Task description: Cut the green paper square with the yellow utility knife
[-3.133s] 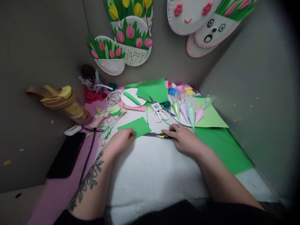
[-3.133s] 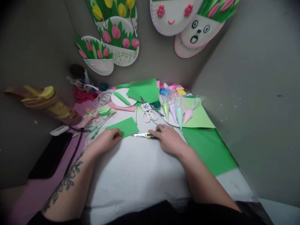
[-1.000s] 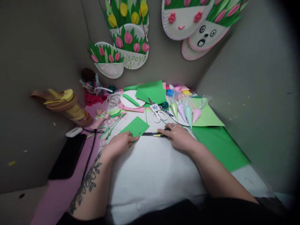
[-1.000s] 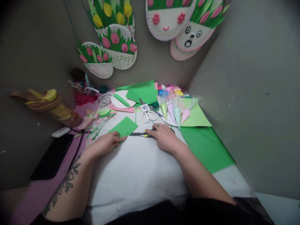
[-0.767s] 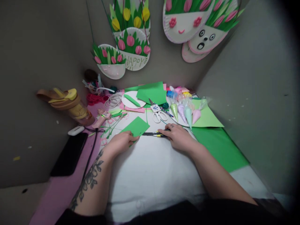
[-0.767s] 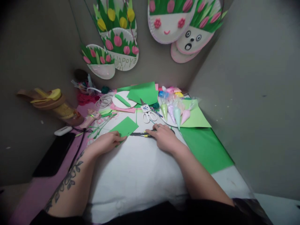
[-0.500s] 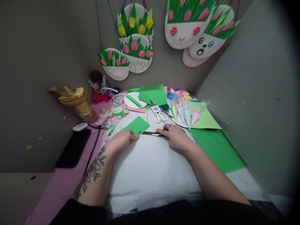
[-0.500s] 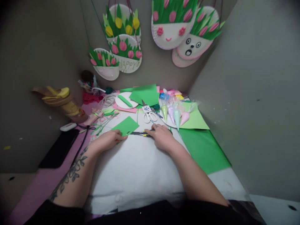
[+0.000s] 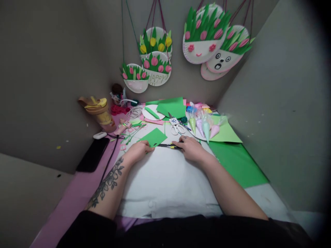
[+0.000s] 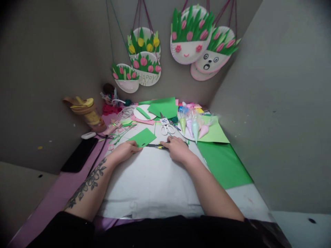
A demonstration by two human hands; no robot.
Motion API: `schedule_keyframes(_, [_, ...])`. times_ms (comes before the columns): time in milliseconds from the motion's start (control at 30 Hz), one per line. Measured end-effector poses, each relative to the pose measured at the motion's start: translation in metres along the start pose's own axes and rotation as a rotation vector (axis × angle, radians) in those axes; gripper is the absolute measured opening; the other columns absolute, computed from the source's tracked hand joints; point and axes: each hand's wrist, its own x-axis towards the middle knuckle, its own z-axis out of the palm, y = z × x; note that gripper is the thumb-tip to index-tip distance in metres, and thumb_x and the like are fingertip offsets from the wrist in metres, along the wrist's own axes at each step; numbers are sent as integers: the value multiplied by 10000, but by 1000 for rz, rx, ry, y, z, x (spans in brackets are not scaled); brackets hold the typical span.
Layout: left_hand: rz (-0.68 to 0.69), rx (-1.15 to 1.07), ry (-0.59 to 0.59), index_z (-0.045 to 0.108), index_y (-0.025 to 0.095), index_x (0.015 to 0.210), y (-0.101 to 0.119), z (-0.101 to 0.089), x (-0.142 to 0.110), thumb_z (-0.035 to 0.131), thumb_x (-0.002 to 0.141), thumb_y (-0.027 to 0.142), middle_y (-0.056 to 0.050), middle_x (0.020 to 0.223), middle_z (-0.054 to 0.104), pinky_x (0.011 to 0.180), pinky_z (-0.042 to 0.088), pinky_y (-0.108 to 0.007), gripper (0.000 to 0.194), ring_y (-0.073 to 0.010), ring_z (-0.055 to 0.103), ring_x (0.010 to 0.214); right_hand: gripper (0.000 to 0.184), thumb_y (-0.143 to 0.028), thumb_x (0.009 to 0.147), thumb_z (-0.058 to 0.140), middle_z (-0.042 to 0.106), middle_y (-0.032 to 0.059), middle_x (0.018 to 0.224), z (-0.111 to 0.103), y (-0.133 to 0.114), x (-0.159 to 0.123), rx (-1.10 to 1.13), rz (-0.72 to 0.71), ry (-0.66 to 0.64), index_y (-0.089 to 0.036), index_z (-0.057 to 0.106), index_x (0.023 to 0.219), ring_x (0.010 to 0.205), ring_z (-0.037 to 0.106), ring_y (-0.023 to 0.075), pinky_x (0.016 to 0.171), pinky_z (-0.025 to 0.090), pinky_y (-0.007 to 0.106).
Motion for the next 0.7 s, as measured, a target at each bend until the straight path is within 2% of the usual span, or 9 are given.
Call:
schedule_keyframes(167, [32,59,46,710,192,921,0,2,-3,470,839,500,-53,807,610,686,365,-282,399,-198,530,814,552,-88,834,488,588,103,1123,-1,2,-6,8,14,-3,-324,555,1329,954,544,231,806,336,326])
schedule_keyframes(367, [26,111,41,719,224,1016,0,4,-4,457,854,470,-60,865,627,728,386,-294,394,-206,529,834,519,-103,851,481,596,103,1060,-2,-4,-6,-1,-7,7,-321,565,1315,913,548,229,775,333,322])
schedule_keyframes(700, [128,288,17,721,258,1096,-9,6,-2,377,918,408,-67,940,600,724,370,-299,415,-198,527,820,529,-82,823,494,589,107,1035,-6,-7,-10,27,-26,8,-305,584,1294,893,538,227,763,320,322])
